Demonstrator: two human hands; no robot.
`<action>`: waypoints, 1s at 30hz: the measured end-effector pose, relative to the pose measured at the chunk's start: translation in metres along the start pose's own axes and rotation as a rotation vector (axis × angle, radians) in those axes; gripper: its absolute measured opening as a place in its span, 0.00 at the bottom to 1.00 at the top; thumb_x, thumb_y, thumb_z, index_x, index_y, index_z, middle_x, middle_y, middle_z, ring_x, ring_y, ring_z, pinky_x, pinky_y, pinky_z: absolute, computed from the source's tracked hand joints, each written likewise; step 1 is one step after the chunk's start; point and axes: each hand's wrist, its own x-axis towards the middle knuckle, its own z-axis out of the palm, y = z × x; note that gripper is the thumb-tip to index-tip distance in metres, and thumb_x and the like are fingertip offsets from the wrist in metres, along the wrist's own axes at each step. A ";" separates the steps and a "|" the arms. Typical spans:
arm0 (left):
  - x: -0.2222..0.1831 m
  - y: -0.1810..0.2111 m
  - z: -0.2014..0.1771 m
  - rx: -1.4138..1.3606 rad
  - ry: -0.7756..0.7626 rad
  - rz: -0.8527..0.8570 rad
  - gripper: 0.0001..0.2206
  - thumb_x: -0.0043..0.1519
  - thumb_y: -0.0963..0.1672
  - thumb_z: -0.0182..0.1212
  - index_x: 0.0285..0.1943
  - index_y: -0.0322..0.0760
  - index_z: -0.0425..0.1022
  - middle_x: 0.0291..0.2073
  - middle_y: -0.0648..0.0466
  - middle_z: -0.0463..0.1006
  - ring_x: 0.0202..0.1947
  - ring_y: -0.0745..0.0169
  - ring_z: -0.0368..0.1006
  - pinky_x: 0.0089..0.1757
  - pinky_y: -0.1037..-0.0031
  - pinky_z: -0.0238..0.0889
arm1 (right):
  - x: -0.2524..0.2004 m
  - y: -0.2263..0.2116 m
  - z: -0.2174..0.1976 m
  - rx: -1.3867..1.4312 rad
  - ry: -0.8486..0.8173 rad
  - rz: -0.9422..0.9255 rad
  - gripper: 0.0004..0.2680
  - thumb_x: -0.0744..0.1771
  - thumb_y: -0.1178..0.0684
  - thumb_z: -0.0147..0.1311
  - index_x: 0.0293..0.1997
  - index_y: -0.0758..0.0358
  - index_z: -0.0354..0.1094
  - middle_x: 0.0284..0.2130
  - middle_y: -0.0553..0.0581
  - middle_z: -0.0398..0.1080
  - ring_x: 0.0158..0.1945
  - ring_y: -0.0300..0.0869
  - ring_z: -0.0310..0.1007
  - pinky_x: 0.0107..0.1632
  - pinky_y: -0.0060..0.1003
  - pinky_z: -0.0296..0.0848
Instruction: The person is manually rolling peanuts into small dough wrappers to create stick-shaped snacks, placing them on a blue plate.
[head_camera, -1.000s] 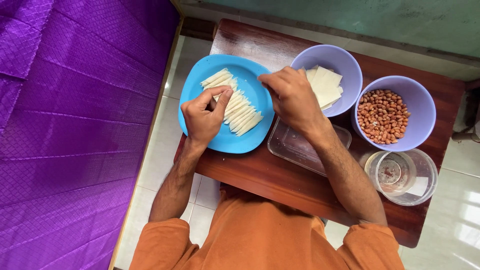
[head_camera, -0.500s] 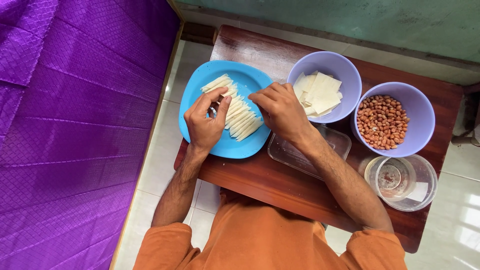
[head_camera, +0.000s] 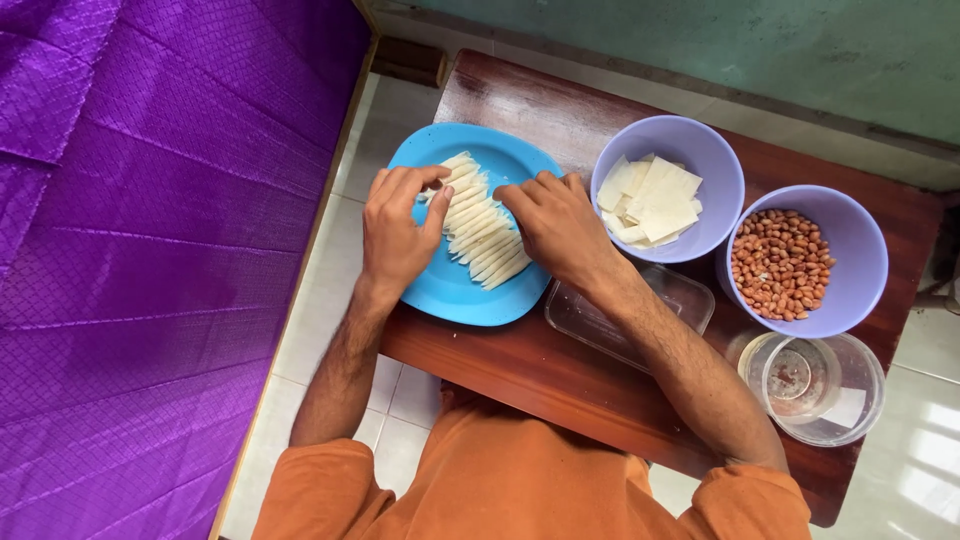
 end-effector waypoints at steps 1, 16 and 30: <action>0.003 -0.003 -0.002 0.000 0.001 0.000 0.05 0.65 0.40 0.66 0.48 0.42 0.81 0.34 0.54 0.78 0.38 0.55 0.75 0.41 0.68 0.69 | 0.002 0.002 0.001 0.000 0.000 -0.001 0.01 0.70 0.56 0.52 0.42 0.53 0.67 0.26 0.52 0.68 0.35 0.44 0.70 0.41 0.39 0.64; 0.001 -0.041 0.008 0.338 -0.279 0.027 0.02 0.61 0.43 0.70 0.40 0.42 0.83 0.28 0.56 0.74 0.37 0.59 0.69 0.39 0.68 0.63 | 0.029 0.015 0.053 0.004 -0.240 0.050 0.02 0.67 0.51 0.58 0.40 0.51 0.72 0.33 0.54 0.73 0.40 0.48 0.73 0.42 0.44 0.67; 0.061 0.025 0.015 0.060 -0.295 0.196 0.04 0.58 0.42 0.71 0.35 0.36 0.84 0.19 0.54 0.73 0.21 0.60 0.65 0.26 0.68 0.58 | 0.101 0.048 -0.073 0.041 -0.076 0.032 0.01 0.60 0.57 0.60 0.28 0.60 0.75 0.26 0.60 0.75 0.25 0.59 0.73 0.28 0.51 0.70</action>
